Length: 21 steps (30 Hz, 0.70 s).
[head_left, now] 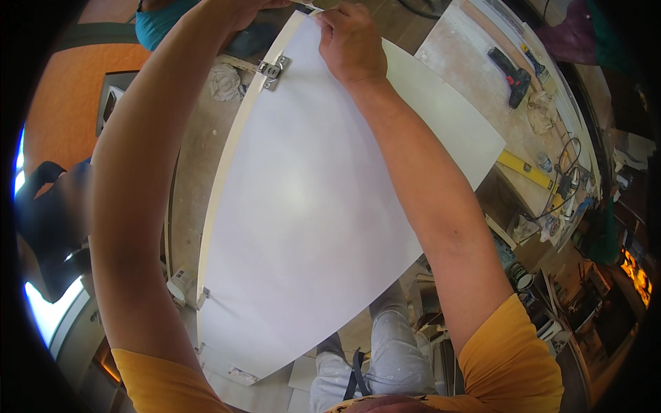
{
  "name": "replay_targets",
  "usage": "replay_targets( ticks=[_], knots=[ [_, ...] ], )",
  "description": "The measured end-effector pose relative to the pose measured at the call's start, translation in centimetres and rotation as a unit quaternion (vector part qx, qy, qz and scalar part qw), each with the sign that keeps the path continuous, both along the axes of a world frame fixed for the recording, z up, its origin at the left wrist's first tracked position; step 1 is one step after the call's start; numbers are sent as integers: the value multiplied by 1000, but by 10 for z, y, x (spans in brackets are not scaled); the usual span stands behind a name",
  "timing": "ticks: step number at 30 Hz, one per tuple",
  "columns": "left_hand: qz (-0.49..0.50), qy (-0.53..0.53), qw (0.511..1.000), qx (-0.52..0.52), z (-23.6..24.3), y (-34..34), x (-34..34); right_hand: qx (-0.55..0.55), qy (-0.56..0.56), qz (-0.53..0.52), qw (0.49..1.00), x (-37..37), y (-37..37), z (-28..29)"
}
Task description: The person applies a strip of edge banding to the long edge of a white cabinet door, smoothing it by hand. They then use a utility knife to trim the excess banding flush with the door surface.
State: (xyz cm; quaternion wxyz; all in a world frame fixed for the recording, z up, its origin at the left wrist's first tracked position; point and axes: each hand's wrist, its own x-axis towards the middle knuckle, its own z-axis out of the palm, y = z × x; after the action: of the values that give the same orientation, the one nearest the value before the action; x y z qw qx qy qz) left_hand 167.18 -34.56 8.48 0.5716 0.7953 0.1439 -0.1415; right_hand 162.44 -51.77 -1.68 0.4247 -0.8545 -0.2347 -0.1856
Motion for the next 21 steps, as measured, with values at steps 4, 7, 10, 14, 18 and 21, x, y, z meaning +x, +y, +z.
replay_targets(
  ticks=[4,7,10,14,18,21],
  knots=[
    [31,-2,1000,2,1,-8,-4,14,8,-10,1000,0,-1,-1],
    [37,5,999,4,1,-7,-5,-2,29,-9,1000,0,-2,0],
    [36,4,999,1,-1,-6,-7,-10,27,-9,1000,-1,0,0],
    [18,-10,999,-35,-3,-3,-10,-23,22,-11,999,1,0,2],
    [28,-24,999,-4,-3,-7,-17,-51,16,-15,998,2,0,-1],
    [26,-34,999,-5,-3,-7,-23,-55,15,-16,998,1,1,-1]
  ],
)
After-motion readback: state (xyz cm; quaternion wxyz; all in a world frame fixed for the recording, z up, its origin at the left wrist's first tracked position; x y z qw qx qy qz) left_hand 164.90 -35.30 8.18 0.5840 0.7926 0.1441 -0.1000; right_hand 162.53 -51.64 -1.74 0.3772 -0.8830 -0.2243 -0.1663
